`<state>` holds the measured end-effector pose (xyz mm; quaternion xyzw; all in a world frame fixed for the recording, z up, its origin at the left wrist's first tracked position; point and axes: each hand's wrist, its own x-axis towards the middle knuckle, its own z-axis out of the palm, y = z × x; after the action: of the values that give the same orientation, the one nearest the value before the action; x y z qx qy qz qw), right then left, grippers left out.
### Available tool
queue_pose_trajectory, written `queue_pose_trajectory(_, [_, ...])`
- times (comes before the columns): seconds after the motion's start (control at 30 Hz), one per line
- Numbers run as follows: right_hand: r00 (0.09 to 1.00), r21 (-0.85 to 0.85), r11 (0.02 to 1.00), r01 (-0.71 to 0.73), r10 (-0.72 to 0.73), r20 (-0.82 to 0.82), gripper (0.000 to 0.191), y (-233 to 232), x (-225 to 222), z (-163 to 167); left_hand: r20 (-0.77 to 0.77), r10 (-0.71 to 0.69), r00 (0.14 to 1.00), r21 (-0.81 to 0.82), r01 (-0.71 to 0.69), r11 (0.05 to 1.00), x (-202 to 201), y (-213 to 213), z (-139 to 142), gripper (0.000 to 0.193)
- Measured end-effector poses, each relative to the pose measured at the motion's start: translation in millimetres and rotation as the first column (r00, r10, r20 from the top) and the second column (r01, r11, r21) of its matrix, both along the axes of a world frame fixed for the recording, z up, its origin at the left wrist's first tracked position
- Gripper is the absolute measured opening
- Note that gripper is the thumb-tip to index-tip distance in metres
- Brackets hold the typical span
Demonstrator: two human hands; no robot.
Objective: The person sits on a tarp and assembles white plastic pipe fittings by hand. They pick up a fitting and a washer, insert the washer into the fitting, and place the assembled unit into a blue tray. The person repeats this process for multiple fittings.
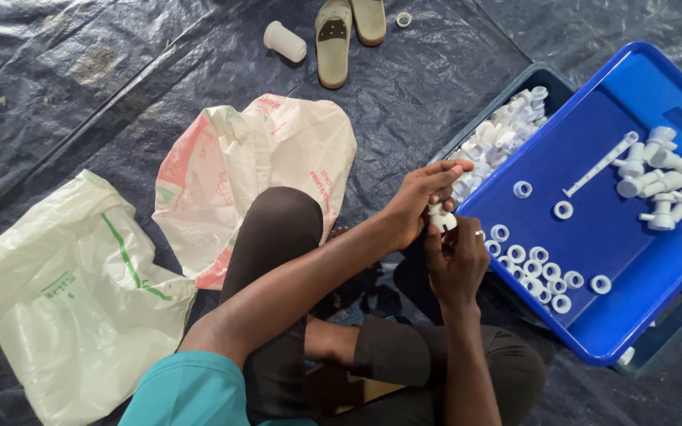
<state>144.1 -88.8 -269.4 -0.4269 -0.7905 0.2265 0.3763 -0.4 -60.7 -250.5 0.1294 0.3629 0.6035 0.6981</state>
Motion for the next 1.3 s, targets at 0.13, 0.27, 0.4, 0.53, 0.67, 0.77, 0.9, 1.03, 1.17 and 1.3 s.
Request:
queue_pose_trajectory(0.13, [0.78,-0.594,0.766,-0.246,-0.208,-0.59,0.027,-7,-4,-12,-0.045,-0.07,0.997,0.138,0.076,0.988,3,0,-8,0.031])
queue_pose_trajectory(0.27, [0.14,-0.285,0.179,-0.942,-0.562,-0.815,0.045,-21,0,-16,-0.14,-0.23,0.963,0.33,0.265,0.906,6,-4,-7,0.032])
queue_pose_trajectory(0.4, [0.132,-0.277,0.181,-0.944,-0.563,-0.816,0.048,-26,-2,-6,-0.16,-0.342,0.926,0.383,0.377,0.843,7,-8,2,0.032])
queue_pose_trajectory(0.53, [0.519,-0.616,0.563,-0.551,-0.347,-0.781,0.049,-20,-11,10,-0.154,-0.126,0.98,0.293,0.167,0.942,2,-6,9,0.033])
queue_pose_trajectory(0.67, [0.953,-0.293,0.949,-0.113,0.02,-0.302,0.049,-16,-7,21,-0.142,-0.029,0.989,0.195,0.057,0.979,-7,-6,8,0.033])
queue_pose_trajectory(0.77, [0.984,-0.116,0.991,-0.063,0.042,-0.173,0.045,-15,-3,21,-0.009,-0.059,0.998,0.206,0.059,0.977,-10,-9,6,0.032])
queue_pose_trajectory(0.9, [0.912,-0.376,0.917,-0.133,-0.036,-0.409,0.041,-22,-14,14,-0.088,-0.132,0.987,0.254,0.15,0.956,-10,-11,3,0.03])
queue_pose_trajectory(1.03, [0.503,-0.653,0.604,-0.458,-0.43,-0.75,0.042,-46,-27,20,-0.1,-0.236,0.967,0.343,0.256,0.904,-11,-11,0,0.028])
queue_pose_trajectory(1.17, [0.292,-0.525,0.258,-0.811,-0.599,-0.746,0.051,-53,-19,32,-0.023,-0.357,0.934,0.394,0.337,0.855,-11,-16,2,0.026])
queue_pose_trajectory(1.3, [0.277,-0.567,0.507,-0.649,-0.538,-0.796,0.045,-43,-21,10,-0.053,-0.238,0.97,0.403,0.239,0.883,-1,-12,3,0.032])
